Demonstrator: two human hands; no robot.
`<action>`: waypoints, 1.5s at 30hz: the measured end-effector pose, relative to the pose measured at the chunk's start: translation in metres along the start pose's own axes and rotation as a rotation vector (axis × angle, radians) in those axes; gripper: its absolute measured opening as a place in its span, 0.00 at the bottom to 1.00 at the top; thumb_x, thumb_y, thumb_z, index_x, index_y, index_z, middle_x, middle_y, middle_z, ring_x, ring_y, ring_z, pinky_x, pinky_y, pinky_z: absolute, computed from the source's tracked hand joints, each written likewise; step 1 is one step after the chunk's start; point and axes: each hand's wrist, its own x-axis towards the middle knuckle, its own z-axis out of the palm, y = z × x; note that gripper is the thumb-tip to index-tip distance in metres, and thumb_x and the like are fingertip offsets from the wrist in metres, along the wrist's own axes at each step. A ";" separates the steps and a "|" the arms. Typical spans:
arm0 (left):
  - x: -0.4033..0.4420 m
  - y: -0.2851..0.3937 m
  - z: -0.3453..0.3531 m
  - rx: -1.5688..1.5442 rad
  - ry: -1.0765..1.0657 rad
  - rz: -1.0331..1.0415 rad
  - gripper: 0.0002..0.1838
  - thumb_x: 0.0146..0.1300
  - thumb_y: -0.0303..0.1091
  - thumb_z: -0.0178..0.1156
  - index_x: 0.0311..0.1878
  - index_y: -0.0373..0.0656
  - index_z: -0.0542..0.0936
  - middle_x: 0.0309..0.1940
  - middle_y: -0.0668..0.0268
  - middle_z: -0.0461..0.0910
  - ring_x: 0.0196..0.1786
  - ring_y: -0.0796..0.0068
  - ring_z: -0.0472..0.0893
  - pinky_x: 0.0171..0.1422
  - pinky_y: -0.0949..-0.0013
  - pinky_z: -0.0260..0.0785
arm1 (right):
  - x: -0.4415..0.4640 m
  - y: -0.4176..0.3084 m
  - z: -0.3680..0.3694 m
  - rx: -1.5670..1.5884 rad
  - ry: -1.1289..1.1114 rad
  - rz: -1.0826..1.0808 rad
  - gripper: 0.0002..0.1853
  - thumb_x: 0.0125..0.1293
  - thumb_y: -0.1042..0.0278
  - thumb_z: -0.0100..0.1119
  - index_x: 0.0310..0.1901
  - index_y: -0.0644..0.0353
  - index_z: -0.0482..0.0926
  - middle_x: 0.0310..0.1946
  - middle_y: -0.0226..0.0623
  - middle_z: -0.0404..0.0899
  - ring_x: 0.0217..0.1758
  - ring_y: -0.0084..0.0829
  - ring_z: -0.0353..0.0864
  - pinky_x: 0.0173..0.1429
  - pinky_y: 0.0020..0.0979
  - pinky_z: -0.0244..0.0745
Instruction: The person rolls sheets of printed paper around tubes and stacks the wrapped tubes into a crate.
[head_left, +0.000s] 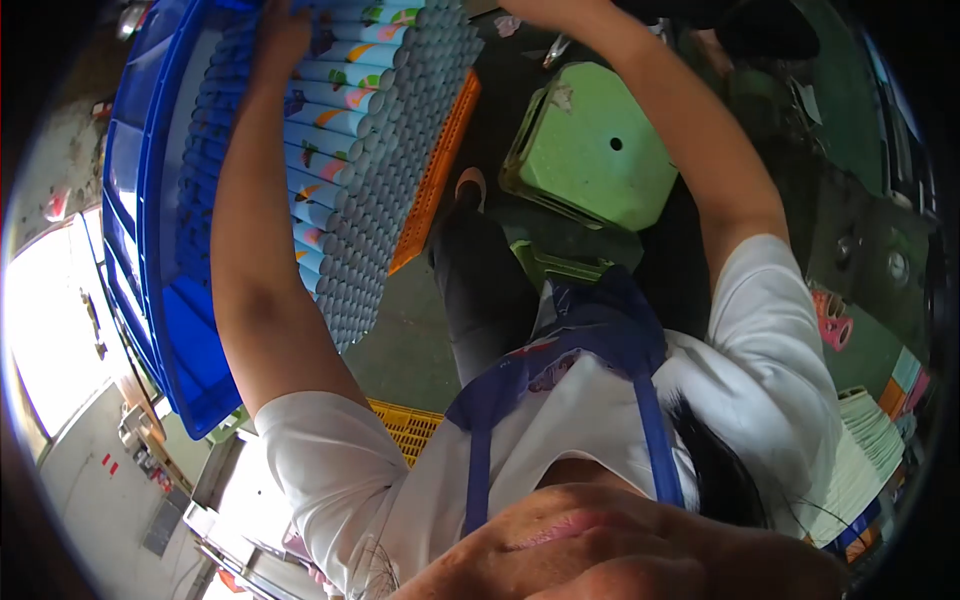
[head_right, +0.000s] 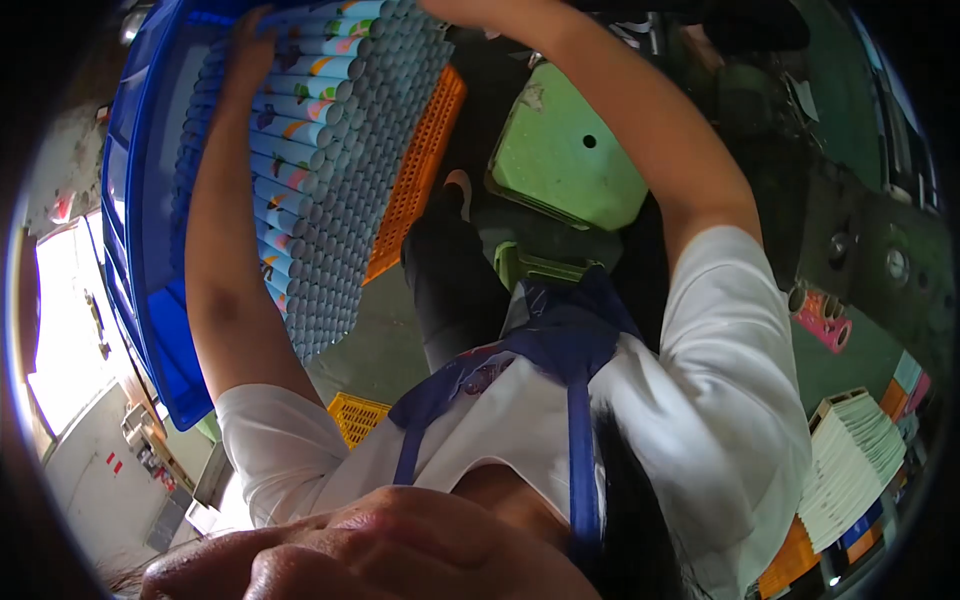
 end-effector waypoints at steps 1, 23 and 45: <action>-0.011 0.041 0.000 0.116 0.182 0.069 0.12 0.67 0.29 0.58 0.51 0.36 0.80 0.42 0.50 0.82 0.40 0.51 0.82 0.47 0.53 0.75 | -0.036 -0.033 -0.038 0.201 -0.022 0.041 0.11 0.73 0.68 0.56 0.48 0.64 0.84 0.41 0.51 0.86 0.42 0.51 0.84 0.48 0.46 0.78; -0.456 0.191 0.270 -0.585 -0.882 -0.186 0.12 0.71 0.36 0.62 0.51 0.38 0.81 0.40 0.59 0.83 0.39 0.63 0.83 0.43 0.63 0.75 | -0.354 -0.108 -0.204 -0.030 -0.142 0.752 0.15 0.69 0.64 0.63 0.51 0.65 0.84 0.45 0.46 0.84 0.47 0.44 0.85 0.52 0.39 0.79; -0.457 0.170 0.278 -0.575 -0.776 -0.287 0.08 0.70 0.37 0.62 0.40 0.42 0.80 0.29 0.70 0.78 0.33 0.79 0.76 0.38 0.70 0.70 | -0.451 -0.181 -0.062 0.150 -0.750 0.613 0.14 0.65 0.59 0.58 0.43 0.59 0.86 0.39 0.47 0.86 0.44 0.51 0.85 0.50 0.47 0.79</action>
